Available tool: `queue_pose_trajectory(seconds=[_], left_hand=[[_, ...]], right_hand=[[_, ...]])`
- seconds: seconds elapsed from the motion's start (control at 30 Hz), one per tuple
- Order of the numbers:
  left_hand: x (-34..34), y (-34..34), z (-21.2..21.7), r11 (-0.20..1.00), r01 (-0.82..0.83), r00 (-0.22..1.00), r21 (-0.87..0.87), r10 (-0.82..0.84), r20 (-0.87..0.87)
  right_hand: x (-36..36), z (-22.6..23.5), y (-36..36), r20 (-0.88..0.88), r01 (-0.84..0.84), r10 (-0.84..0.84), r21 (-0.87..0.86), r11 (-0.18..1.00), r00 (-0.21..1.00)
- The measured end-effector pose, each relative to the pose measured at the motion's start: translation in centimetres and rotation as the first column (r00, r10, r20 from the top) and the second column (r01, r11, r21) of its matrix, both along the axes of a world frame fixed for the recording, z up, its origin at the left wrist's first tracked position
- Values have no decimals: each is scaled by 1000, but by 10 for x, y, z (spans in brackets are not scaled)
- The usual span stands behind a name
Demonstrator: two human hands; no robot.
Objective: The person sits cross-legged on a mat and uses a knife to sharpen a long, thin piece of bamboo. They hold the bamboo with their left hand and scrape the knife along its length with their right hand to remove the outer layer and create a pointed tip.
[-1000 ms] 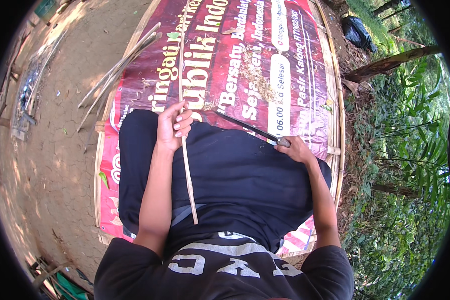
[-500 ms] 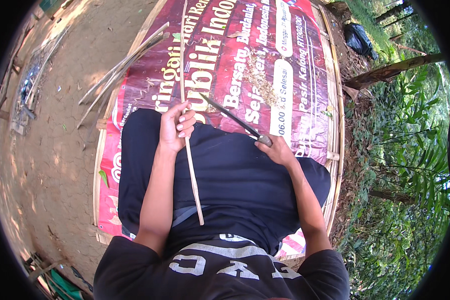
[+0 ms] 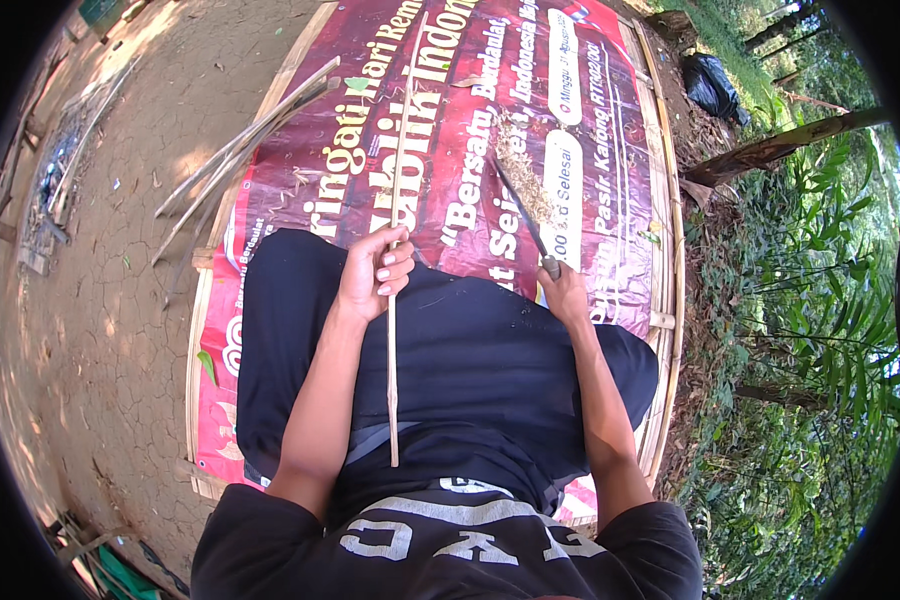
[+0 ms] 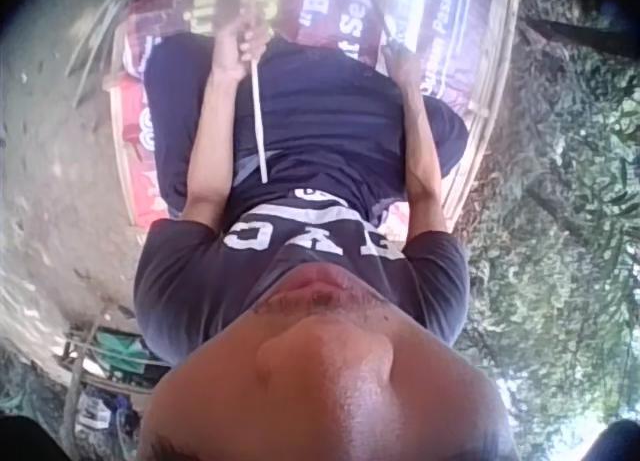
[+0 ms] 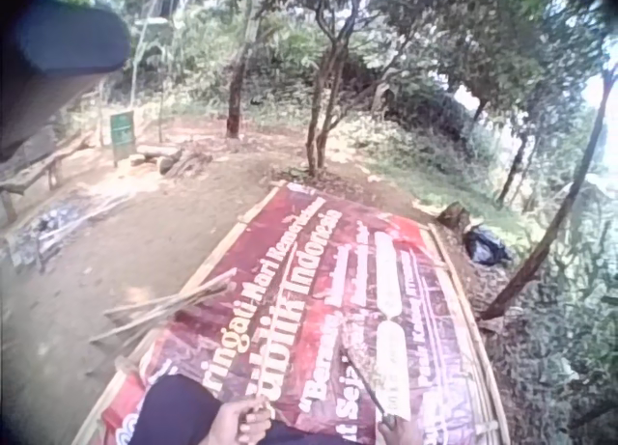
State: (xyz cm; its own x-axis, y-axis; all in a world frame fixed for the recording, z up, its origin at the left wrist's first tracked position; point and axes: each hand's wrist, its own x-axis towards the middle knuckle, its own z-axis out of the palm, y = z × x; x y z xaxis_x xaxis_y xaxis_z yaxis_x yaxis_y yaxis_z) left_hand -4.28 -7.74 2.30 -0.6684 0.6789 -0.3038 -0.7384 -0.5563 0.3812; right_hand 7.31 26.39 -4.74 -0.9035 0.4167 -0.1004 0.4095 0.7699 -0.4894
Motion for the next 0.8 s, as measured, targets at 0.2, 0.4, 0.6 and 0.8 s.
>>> queue_pose_trajectory(seconds=[0.2,0.4,0.6,0.8], left_hand=[[0,-5,-4,999,14,1000,38,-13,-25],[0,-11,5,1000,-9,999,-3,9,-45],[1,-7,-1,999,-43,999,-7,43,-22],[0,-5,6,1000,-27,1000,-3,27,-9]], right_hand=[[-24,41,-110,42,-172,190,-271,947,981],[-37,-4,-107,35,-111,121,-211,971,992],[-25,5,-64,6,102,-102,-143,985,995],[-29,18,-100,-54,135,-152,-234,963,987]])
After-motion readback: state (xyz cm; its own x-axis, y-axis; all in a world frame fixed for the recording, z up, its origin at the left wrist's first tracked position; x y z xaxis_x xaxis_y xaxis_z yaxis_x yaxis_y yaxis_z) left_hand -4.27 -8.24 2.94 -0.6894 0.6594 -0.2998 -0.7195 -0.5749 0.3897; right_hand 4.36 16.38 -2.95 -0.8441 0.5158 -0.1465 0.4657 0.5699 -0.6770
